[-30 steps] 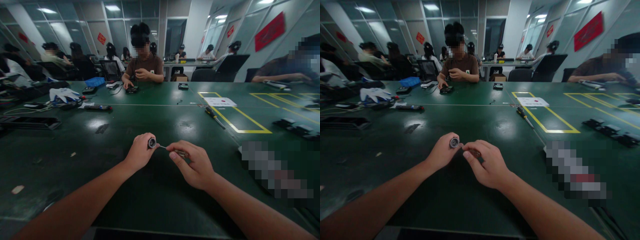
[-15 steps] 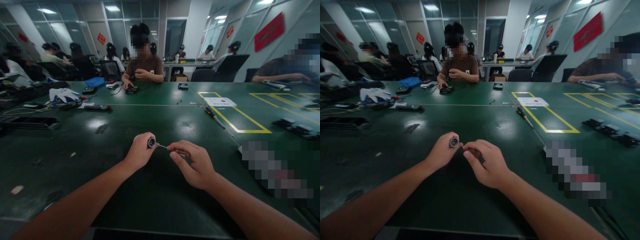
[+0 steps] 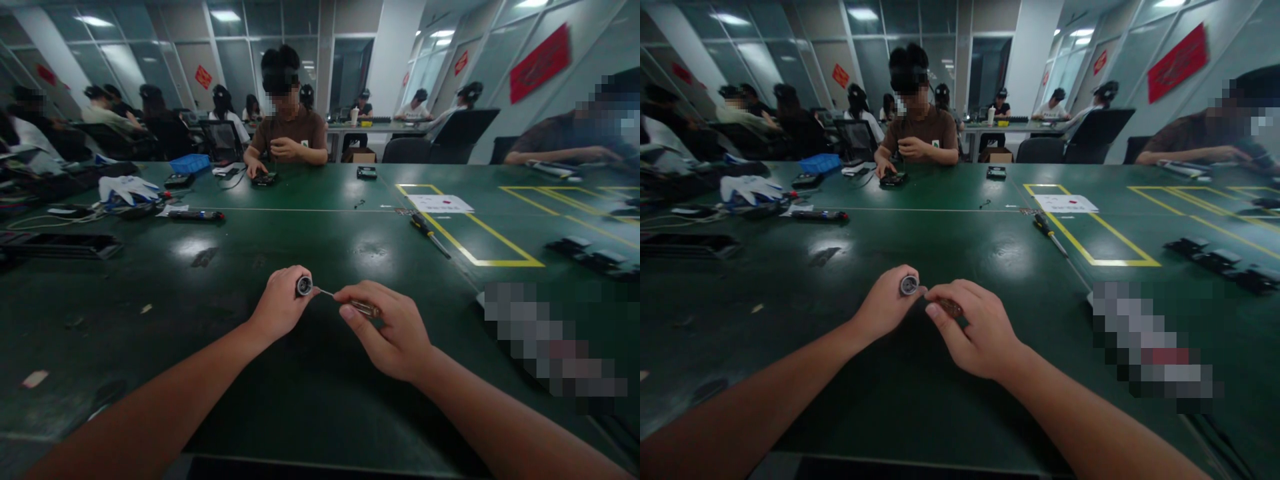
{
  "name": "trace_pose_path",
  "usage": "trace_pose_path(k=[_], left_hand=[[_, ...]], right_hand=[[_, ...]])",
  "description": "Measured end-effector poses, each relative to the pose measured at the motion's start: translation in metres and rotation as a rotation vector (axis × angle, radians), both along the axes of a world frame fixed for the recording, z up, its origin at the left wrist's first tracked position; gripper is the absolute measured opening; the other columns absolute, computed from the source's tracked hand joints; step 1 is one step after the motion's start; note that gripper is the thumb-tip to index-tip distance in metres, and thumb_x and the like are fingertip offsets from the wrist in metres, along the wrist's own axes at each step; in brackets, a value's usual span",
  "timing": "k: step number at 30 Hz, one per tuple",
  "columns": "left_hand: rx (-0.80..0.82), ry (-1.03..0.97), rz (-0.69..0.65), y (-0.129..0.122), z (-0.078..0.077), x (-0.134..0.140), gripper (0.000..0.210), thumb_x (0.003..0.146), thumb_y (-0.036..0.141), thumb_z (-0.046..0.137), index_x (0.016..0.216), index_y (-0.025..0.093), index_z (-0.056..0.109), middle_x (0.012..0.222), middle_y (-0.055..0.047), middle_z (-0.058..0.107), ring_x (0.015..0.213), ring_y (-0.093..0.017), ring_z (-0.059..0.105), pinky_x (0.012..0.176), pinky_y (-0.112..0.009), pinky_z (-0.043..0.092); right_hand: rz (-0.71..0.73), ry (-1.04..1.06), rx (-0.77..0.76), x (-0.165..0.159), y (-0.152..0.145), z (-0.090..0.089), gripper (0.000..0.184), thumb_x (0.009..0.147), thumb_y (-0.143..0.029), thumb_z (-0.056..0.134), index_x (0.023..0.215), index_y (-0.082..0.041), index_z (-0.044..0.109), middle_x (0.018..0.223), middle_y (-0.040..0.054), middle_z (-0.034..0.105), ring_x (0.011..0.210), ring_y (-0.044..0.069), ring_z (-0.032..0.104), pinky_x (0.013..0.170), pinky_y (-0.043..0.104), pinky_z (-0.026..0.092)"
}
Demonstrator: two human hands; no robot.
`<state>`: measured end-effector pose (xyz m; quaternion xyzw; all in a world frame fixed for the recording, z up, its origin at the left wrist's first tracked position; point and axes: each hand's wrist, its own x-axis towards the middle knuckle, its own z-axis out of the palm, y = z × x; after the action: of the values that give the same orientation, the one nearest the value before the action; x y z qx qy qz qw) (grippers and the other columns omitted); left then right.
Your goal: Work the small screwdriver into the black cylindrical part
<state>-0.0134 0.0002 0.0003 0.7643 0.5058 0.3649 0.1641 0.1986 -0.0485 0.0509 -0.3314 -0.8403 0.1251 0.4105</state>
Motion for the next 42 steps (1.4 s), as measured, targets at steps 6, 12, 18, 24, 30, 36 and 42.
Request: trace_pose_path(k=[6, 12, 18, 24, 30, 36, 42], left_hand=[[0.004, -0.006, -0.033, -0.0006, -0.0027, -0.0001, 0.012, 0.09, 0.023, 0.066, 0.084, 0.02, 0.056, 0.083, 0.001, 0.061, 0.082, -0.018, 0.057, 0.075, -0.032, 0.039], [-0.005, -0.02, -0.036, -0.001, -0.0008, 0.0001, 0.012, 0.09, 0.024, 0.065, 0.084, 0.02, 0.055, 0.082, 0.001, 0.061, 0.081, -0.018, 0.057, 0.073, -0.031, 0.039], [0.008, -0.017, -0.011, 0.0004, -0.0015, -0.0009, 0.013, 0.089, 0.025, 0.068, 0.087, 0.02, 0.057, 0.085, 0.001, 0.062, 0.083, -0.018, 0.057, 0.075, -0.032, 0.04], [-0.016, -0.018, -0.031, -0.0003, -0.0014, 0.0001, 0.012, 0.09, 0.023, 0.065, 0.084, 0.02, 0.056, 0.084, 0.0, 0.063, 0.082, -0.018, 0.057, 0.074, -0.032, 0.04], [-0.016, -0.034, -0.037, -0.001, 0.0, 0.0009, 0.012, 0.09, 0.024, 0.065, 0.084, 0.02, 0.056, 0.083, 0.001, 0.062, 0.081, -0.018, 0.057, 0.073, -0.031, 0.04], [0.006, -0.006, -0.018, 0.0007, -0.0023, 0.0003, 0.013, 0.089, 0.024, 0.068, 0.085, 0.02, 0.056, 0.084, 0.0, 0.063, 0.082, -0.018, 0.057, 0.074, -0.032, 0.039], [-0.006, -0.02, -0.034, -0.0016, -0.0004, 0.0013, 0.011, 0.088, 0.019, 0.066, 0.084, 0.02, 0.056, 0.083, 0.001, 0.063, 0.082, -0.018, 0.057, 0.074, -0.031, 0.039]], right_hand=[[0.042, -0.071, -0.056, -0.0011, 0.0036, -0.0057, 0.014, 0.099, -0.024, 0.056, 0.107, -0.019, 0.067, 0.087, 0.0028, 0.07, 0.076, 0.015, 0.066, 0.069, 0.027, 0.05], [0.038, -0.063, -0.068, -0.0017, 0.006, -0.0074, 0.014, 0.099, -0.024, 0.057, 0.108, -0.018, 0.067, 0.09, 0.0029, 0.071, 0.079, 0.015, 0.067, 0.072, 0.027, 0.05], [0.016, -0.019, -0.003, 0.001, 0.0005, -0.0004, 0.013, 0.098, -0.023, 0.058, 0.106, -0.018, 0.067, 0.088, 0.0033, 0.07, 0.077, 0.015, 0.066, 0.07, 0.027, 0.049], [0.06, -0.063, -0.05, 0.0, 0.0023, -0.0046, 0.013, 0.099, -0.023, 0.057, 0.107, -0.018, 0.066, 0.088, 0.0029, 0.07, 0.077, 0.014, 0.066, 0.071, 0.026, 0.05], [0.055, -0.06, -0.068, -0.0009, 0.004, -0.0069, 0.015, 0.099, -0.024, 0.057, 0.108, -0.017, 0.067, 0.088, 0.0029, 0.07, 0.077, 0.014, 0.066, 0.071, 0.026, 0.049], [0.037, -0.019, -0.038, 0.0001, 0.0008, -0.0022, 0.014, 0.099, -0.024, 0.057, 0.107, -0.017, 0.067, 0.089, 0.0031, 0.07, 0.076, 0.014, 0.066, 0.069, 0.026, 0.049], [0.055, -0.06, -0.092, -0.0013, 0.0036, -0.0048, 0.014, 0.099, -0.024, 0.056, 0.107, -0.018, 0.067, 0.089, 0.0029, 0.071, 0.079, 0.015, 0.067, 0.072, 0.028, 0.05]])
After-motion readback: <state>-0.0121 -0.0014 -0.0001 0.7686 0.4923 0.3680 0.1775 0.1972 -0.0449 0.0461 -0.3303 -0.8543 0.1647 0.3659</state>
